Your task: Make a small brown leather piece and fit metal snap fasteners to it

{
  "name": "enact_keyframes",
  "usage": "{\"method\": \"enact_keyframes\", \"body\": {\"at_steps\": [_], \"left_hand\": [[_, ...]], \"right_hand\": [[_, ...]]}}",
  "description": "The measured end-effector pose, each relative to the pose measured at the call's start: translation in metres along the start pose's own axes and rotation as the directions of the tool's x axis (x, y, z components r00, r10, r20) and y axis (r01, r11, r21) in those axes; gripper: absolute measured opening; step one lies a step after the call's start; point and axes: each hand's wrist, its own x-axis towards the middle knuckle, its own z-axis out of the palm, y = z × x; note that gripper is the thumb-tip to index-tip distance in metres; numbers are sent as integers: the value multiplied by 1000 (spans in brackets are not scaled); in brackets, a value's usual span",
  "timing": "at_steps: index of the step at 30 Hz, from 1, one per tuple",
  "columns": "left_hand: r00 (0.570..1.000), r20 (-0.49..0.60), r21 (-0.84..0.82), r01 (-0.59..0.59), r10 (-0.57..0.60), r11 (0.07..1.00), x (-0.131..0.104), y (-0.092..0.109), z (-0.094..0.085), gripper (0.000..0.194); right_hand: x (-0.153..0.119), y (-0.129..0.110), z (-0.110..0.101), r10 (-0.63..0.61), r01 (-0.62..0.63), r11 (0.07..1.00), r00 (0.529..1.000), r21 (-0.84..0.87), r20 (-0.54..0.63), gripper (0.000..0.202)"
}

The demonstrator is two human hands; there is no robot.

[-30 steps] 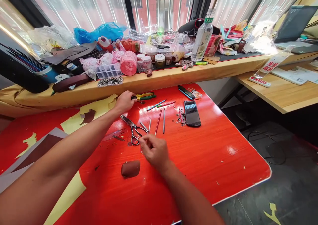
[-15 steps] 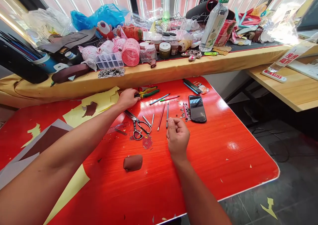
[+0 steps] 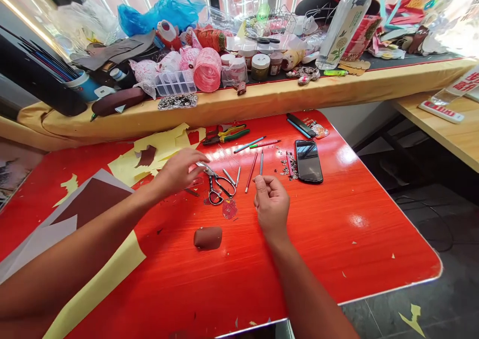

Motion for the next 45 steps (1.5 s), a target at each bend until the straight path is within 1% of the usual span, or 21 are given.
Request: {"method": "enact_keyframes", "body": {"at_steps": [2,5,8,11,14,16,20,24,27,32,36,40,43,45], "left_hand": [[994,77,-29,-75,77,997,-25,12,7,23],[985,111,-4,-130,130,991,-45,28,22,25],[985,122,39,-126,120,991,-48,40,34,25],[980,159,68,-127,115,990,-45,45,36,24],[967,209,67,-162,145,985,-45,45,33,21],[963,220,69,-174,155,982,-48,43,30,22],[962,229,79,-171,149,982,-60,40,25,22],[958,245,35,-165,151,986,-73,36,21,24],[958,224,-19,-179,179,984,-84,31,19,21],[959,170,-58,-220,227,974,-96,26,20,28],[964,101,-24,-246,247,969,-97,31,25,21],[954,84,-9,-289,289,957,-95,37,30,22],[954,72,8,-292,290,957,-81,33,29,22],[969,42,84,-245,242,966,-61,25,26,26]], "right_hand": [[-5,0,3,9,-8,1000,999,-10,38,40],[-10,3,7,-14,18,998,997,-63,72,42],[-11,11,8,-57,69,987,995,-147,83,42],[-9,19,7,-88,106,973,991,-205,97,41],[-7,24,7,-97,120,966,989,-227,111,38],[-7,26,8,-103,132,961,987,-245,126,35],[-10,26,10,-121,170,936,978,-308,172,32],[-13,24,11,-136,206,916,967,-344,216,30],[-13,24,11,-139,210,915,966,-346,219,30],[-13,23,10,-145,215,912,966,-348,216,30],[-13,23,11,-149,223,905,964,-361,221,30],[-13,22,11,-147,222,903,964,-369,222,30],[-14,22,12,-153,236,896,959,-376,237,30],[-16,23,13,-155,247,892,954,-379,257,30]]}}
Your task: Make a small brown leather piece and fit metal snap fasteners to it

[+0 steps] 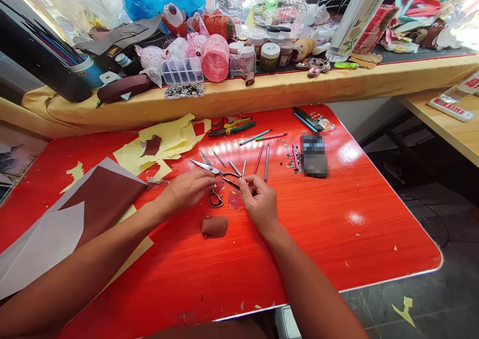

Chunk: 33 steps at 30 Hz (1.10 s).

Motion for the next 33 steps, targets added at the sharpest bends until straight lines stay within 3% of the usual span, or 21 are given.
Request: {"method": "enact_keyframes", "body": {"at_steps": [2,5,10,13,20,24,30,33], "left_hand": [[998,17,127,54,-56,990,23,-16,-3,26],[975,217,315,-22,-49,949,59,-37,-6,21],[960,279,356,-90,-14,930,91,-52,-1,18],[964,266,373,-90,-13,924,91,-55,3,19],[976,207,366,-9,-72,931,66,-58,4,19],[972,201,324,52,-123,945,66,-60,5,19],[965,203,234,114,-163,966,84,-60,8,19],[968,147,173,175,-201,969,89,-59,1,15]], "right_hand": [[-1,1,1,-6,6,1000,1000,-5,20,29],[-1,1,3,-1,1,1000,1000,-13,26,29],[1,1,1,19,-19,1000,1000,-24,15,31],[1,3,2,10,-8,1000,999,-27,45,31],[-4,7,7,8,4,998,983,-61,182,30],[-5,6,8,27,-7,997,964,-77,264,29],[-3,9,8,6,27,989,975,-147,222,30],[-3,9,7,8,21,991,977,-136,212,32]]}}
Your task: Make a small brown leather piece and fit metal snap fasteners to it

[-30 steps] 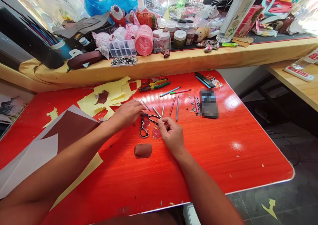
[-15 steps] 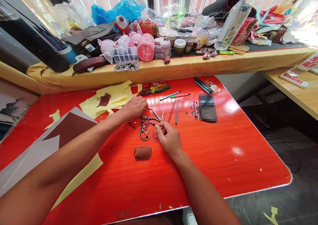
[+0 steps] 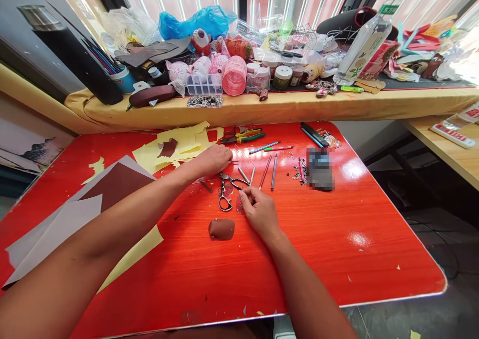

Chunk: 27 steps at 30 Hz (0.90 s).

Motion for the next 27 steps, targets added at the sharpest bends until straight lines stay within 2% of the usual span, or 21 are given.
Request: {"method": "enact_keyframes", "body": {"at_steps": [2,4,6,7,9,12,14,16,17,20,22,24,27], "left_hand": [[996,-58,-52,59,-62,997,-7,1,-7,17],[984,-124,-201,105,-131,974,-25,5,-13,23],[959,-179,-587,75,-219,806,-52,12,-13,22],[959,-162,-688,58,-232,723,-68,16,-12,22],[960,-101,-744,102,-263,660,-100,25,-7,26],[937,-20,-706,235,-350,669,-141,34,1,30],[942,25,-683,261,-335,683,-155,39,3,28],[942,74,-712,280,-327,644,-157,43,1,24],[938,100,-752,289,-331,592,-155,46,-1,22],[926,186,-891,300,-327,342,-140,58,-9,22],[924,216,-931,292,-316,219,-134,65,-11,26],[919,220,-939,291,-326,185,-136,70,-9,29],[909,240,-935,311,-340,172,-151,72,-1,30]], "right_hand": [[-1,0,0,4,-4,1000,1000,13,5,32],[-1,0,0,1,-1,1000,1000,16,13,31],[-1,0,0,3,-4,1000,999,18,35,30],[-1,-1,0,6,-7,1000,999,11,52,30],[0,-2,0,11,-8,999,997,-36,79,30],[1,-3,1,-4,16,989,997,-149,82,28],[1,-4,2,-9,24,983,996,-181,85,28],[1,-5,3,-3,20,982,996,-188,89,28],[1,-5,3,2,15,982,996,-190,89,28],[1,-5,4,9,5,983,997,-183,76,29],[0,-6,5,2,10,984,998,-179,69,29],[-1,-6,5,-12,25,980,998,-199,63,30],[0,-7,6,-18,34,961,998,-274,62,30]]}}
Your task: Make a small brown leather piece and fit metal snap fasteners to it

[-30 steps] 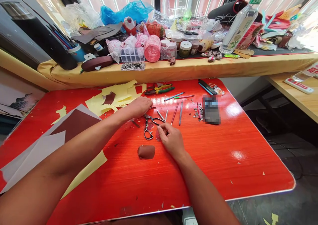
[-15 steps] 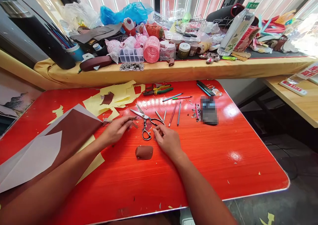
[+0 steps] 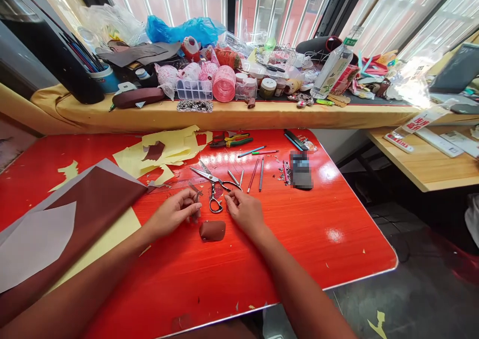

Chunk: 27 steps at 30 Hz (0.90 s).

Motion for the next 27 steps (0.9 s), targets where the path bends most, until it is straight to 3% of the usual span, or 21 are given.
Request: {"method": "enact_keyframes", "body": {"at_steps": [7,14,20,24,27], "left_hand": [[996,-6,1,84,-84,996,-41,-15,-16,29],[999,-20,106,50,-48,993,-66,-18,-24,23],[999,-40,174,2,5,985,-65,-24,-22,19],[991,-86,380,-59,99,923,-65,-22,-17,16],[978,-61,524,-140,201,840,-65,-20,-9,17]], "right_hand": [[9,-17,3,-6,9,1000,992,-20,122,27],[14,-35,13,-57,98,979,973,-181,223,6],[27,-28,15,24,17,966,988,-257,154,10],[31,-22,17,15,6,970,996,-243,85,14],[29,-19,20,-26,37,985,997,-171,68,16]]}}
